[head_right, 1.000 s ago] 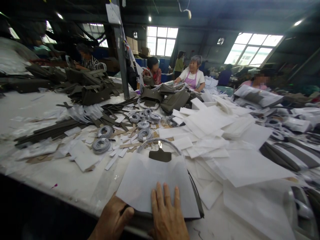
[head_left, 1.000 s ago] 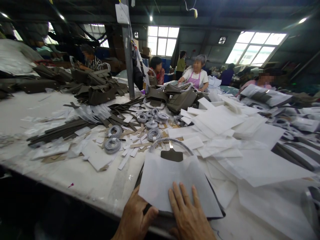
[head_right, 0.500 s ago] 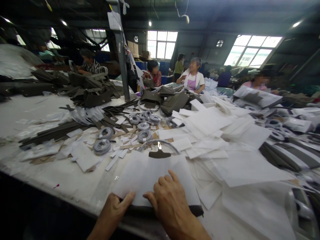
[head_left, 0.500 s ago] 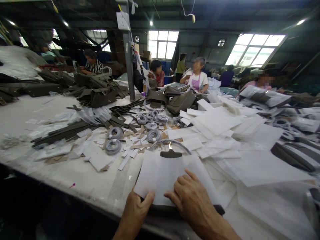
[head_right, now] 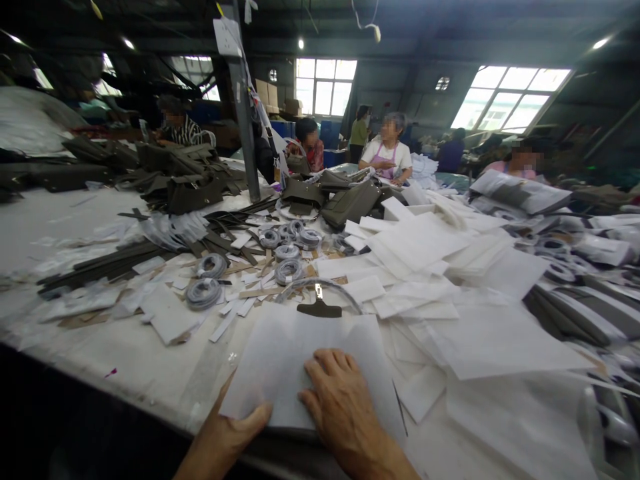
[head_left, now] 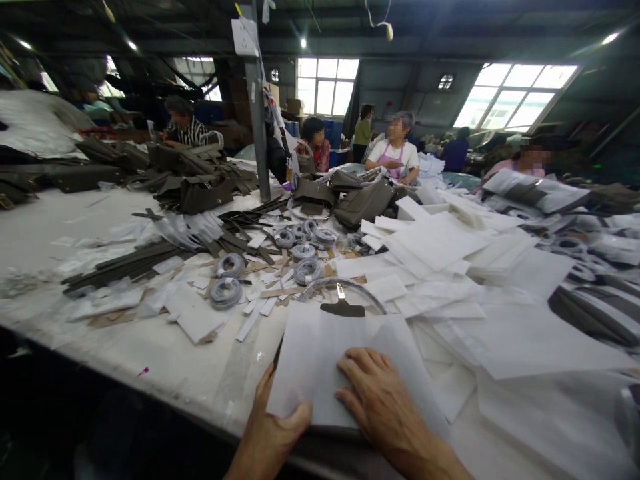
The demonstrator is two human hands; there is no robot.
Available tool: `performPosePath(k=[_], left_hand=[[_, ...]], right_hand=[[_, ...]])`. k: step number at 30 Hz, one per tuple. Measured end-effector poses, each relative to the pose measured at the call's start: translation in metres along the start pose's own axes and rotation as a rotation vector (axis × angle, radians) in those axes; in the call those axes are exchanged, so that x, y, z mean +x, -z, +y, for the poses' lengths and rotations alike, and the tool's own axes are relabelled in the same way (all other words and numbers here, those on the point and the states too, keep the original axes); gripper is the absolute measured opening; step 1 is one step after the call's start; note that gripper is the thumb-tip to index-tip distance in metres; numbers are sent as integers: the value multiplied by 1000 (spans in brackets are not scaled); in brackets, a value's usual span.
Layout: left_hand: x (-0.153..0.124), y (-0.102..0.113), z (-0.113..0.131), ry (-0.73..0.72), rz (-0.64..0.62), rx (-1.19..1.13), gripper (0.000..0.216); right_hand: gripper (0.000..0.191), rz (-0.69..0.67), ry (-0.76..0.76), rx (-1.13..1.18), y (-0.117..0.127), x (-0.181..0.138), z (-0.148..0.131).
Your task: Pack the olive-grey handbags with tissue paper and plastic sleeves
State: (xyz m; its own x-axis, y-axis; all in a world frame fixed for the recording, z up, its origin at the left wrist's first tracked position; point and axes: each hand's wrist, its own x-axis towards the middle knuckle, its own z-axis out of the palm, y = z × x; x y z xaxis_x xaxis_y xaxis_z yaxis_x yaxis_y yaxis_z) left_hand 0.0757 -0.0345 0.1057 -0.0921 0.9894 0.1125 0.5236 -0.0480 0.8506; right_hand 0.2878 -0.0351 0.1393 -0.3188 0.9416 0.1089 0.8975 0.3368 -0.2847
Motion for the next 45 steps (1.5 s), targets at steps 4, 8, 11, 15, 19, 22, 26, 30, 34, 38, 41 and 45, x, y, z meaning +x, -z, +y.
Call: performPosePath(k=[4,8,11,15,19,22,26,30,34,38,41,45], left_hand=[[-6,2,-27,-233,61,244,54],[-2,26,13,-623,262,478,70],[5,25,58,-989,76,431,55],[12,-15,61,-887,-303,346,44],[11,-38,28,-588,-429,347,27],[9,-28,21,-586,-475,254,19],[11,-10,22,-738,-574,295,67],[12,-7,19,-851,-563,427,92],[10,-21,14,-976,-457,562,71],[4,-48,-6,-1121,-235,624,55],[0,-66,-24,-1143,-64,612,52],[0,-74,-36,-1111,-53,609,50]], right_hand=[[33,-103,102,33,-18,-6,10],[45,-117,86,-29,-36,-10,11],[46,-94,138,-55,-41,-11,13],[42,-41,200,-22,-38,-12,21],[39,52,24,38,-21,-17,27],[33,-33,59,142,-3,-24,29],[86,-138,203,145,13,-31,37],[93,-197,276,85,24,-34,44],[80,-248,286,19,27,-33,41],[72,-243,281,-63,11,-28,41],[66,-140,276,-138,-8,-25,46],[63,136,325,-248,-35,-29,51]])
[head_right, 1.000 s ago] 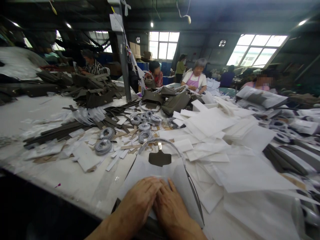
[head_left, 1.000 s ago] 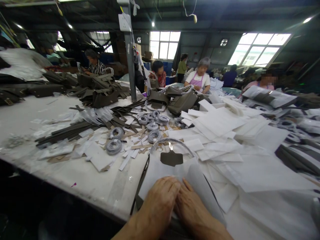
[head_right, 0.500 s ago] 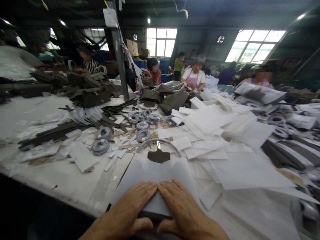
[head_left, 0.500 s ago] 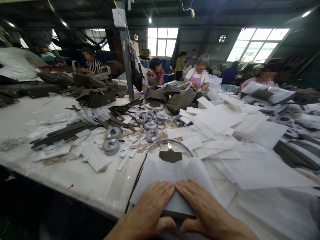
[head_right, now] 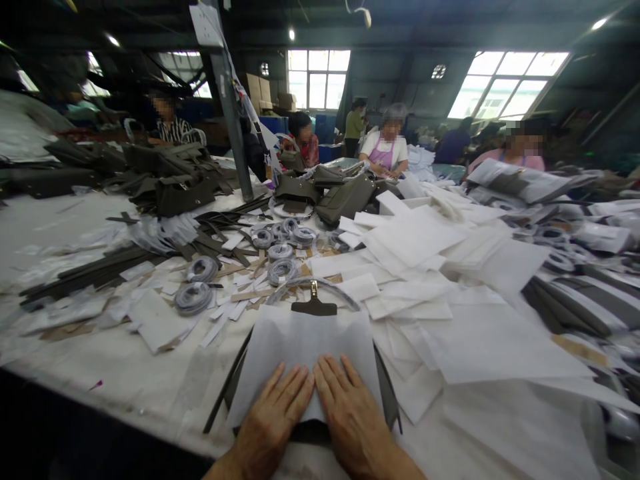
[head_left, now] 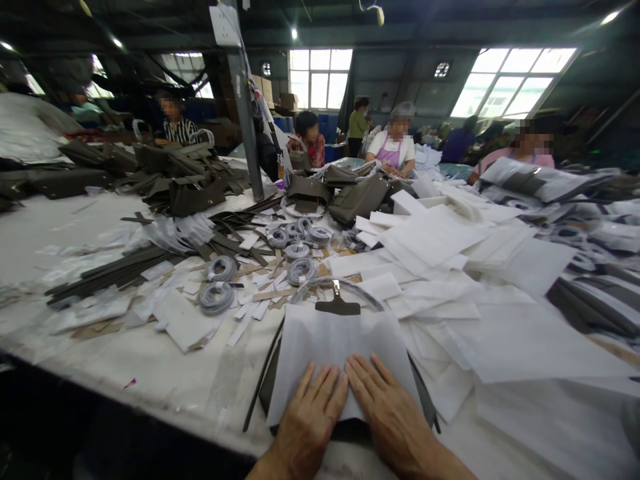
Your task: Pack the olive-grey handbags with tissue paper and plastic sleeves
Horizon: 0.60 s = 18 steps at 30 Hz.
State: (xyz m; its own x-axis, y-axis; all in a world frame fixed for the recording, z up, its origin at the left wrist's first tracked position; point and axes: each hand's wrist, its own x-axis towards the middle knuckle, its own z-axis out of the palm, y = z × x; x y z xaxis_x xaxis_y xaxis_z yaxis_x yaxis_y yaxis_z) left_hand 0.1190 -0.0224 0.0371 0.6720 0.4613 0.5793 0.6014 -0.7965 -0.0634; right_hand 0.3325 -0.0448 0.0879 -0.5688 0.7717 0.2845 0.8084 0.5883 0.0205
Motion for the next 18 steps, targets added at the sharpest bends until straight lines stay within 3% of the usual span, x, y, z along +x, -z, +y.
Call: performPosePath(k=[2,5,10,13,18], left_hand=[[-1,2,-2,-32,-38,-28,51],[3,13,-5,-57,-118,-63,55],[14,35,-5,-37,-296,-147,72],[18,38,-1,-31,-364,-157,89],[17,29,6,45,-334,-175,85]], right_hand=[[62,105,4,-54,-10,-5,-2],[63,151,-4,-62,-14,-10,-2],[60,-37,24,83,7,-8,6],[79,-163,27,126,19,-9,17],[95,-215,45,142,12,-23,38]])
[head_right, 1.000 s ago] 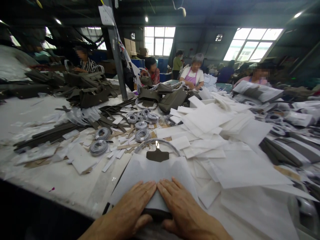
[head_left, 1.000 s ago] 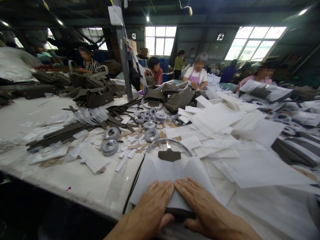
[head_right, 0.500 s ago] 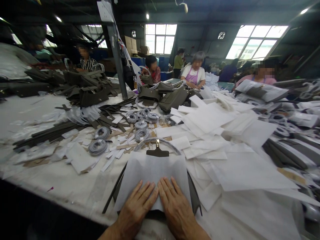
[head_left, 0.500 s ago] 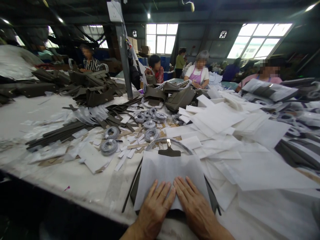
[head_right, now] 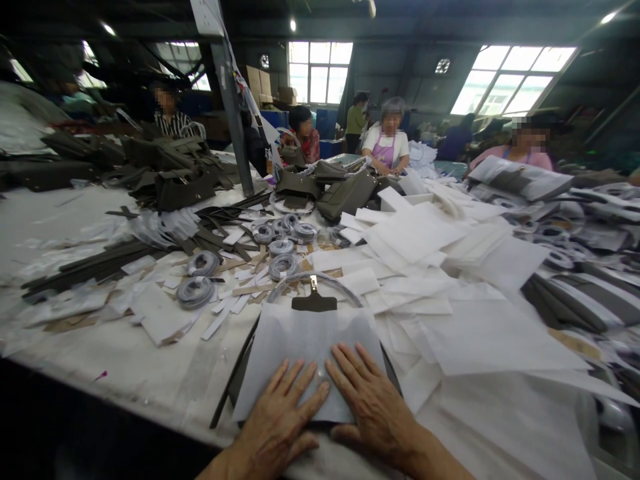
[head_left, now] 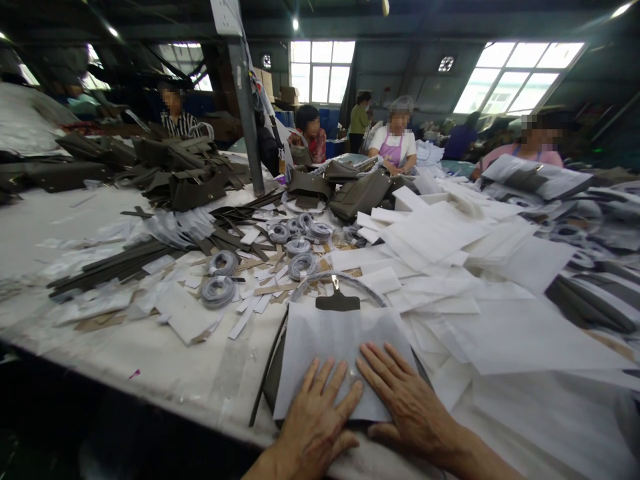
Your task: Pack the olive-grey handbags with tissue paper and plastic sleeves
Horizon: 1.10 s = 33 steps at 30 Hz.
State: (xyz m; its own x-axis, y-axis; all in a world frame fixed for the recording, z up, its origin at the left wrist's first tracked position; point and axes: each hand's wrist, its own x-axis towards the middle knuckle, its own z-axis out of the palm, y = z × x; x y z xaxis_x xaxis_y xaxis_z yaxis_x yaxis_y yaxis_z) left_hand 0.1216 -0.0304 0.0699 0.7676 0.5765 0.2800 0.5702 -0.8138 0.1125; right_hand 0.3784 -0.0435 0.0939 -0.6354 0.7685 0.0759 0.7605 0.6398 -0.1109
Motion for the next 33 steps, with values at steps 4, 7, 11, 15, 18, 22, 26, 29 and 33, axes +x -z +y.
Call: performPosePath(k=[4,7,11,15,18,22,26,29,33], left_hand=[[0,-10,1,10,41,-2,80],[0,-16,2,25,50,5,81],[1,-19,3,28,53,17,81],[2,-15,2,33,75,1,79],[0,-5,0,5,89,-37,70],[-3,7,-5,-27,138,-133,54],[0,9,-5,-20,174,-159,51],[4,8,-2,2,177,-153,49],[6,8,0,25,218,-164,53]], right_hand=[[82,15,-6,123,12,1,3],[40,32,-152,230,40,19,-13],[19,89,-327,317,55,51,-36],[19,63,-378,444,32,63,-37],[19,139,-406,590,17,60,-29],[15,168,-461,690,16,56,-24],[22,111,-489,731,21,57,-20],[25,87,-479,694,17,61,-17],[23,29,-488,536,6,65,-17]])
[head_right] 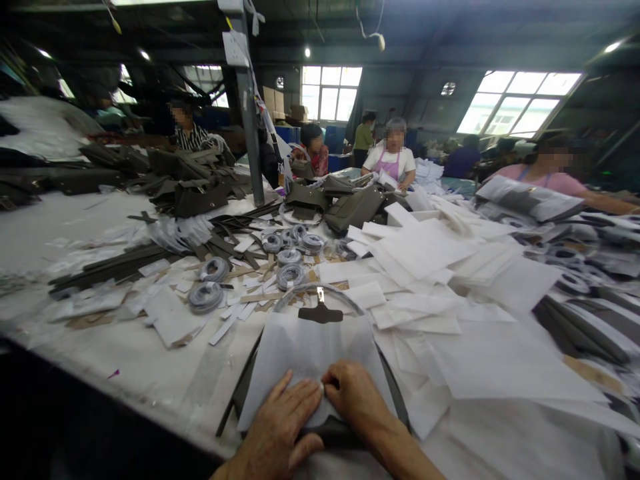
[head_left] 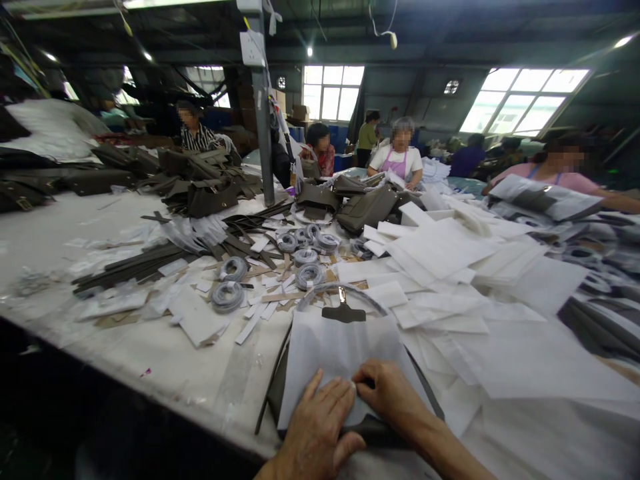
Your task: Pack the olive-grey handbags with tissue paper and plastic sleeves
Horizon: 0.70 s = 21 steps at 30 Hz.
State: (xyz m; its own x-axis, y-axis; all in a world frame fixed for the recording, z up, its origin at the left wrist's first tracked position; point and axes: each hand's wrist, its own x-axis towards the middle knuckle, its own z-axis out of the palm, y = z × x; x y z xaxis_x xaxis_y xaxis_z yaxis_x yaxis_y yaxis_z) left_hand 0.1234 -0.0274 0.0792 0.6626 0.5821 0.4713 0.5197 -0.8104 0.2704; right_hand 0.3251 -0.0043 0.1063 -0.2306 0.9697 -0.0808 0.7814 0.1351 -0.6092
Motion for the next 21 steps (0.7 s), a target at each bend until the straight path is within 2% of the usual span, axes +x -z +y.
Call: performPosePath(k=[3,7,11,13,16,17,19,21], left_hand=[[0,2,-1,-10,1,-14,52],[-2,-3,-1,2,-26,-2,44],[-1,-4,1,51,-142,-7,47],[10,7,1,83,-241,-34,44],[42,32,-1,165,-428,-102,21],[53,39,-2,203,-455,-104,23],[69,44,-2,236,-411,-86,19],[72,37,-3,237,-375,-77,7]], right_hand=[[22,-10,30,-35,1,0,0],[20,-110,72,102,11,-4,-5],[18,-94,154,52,10,-9,-7],[18,-90,173,1,5,-10,-7],[13,-54,150,-48,-3,-10,-7],[13,-22,133,-54,-6,-10,-6],[21,41,94,-32,-12,-11,-5],[24,68,55,9,-15,-13,-4]])
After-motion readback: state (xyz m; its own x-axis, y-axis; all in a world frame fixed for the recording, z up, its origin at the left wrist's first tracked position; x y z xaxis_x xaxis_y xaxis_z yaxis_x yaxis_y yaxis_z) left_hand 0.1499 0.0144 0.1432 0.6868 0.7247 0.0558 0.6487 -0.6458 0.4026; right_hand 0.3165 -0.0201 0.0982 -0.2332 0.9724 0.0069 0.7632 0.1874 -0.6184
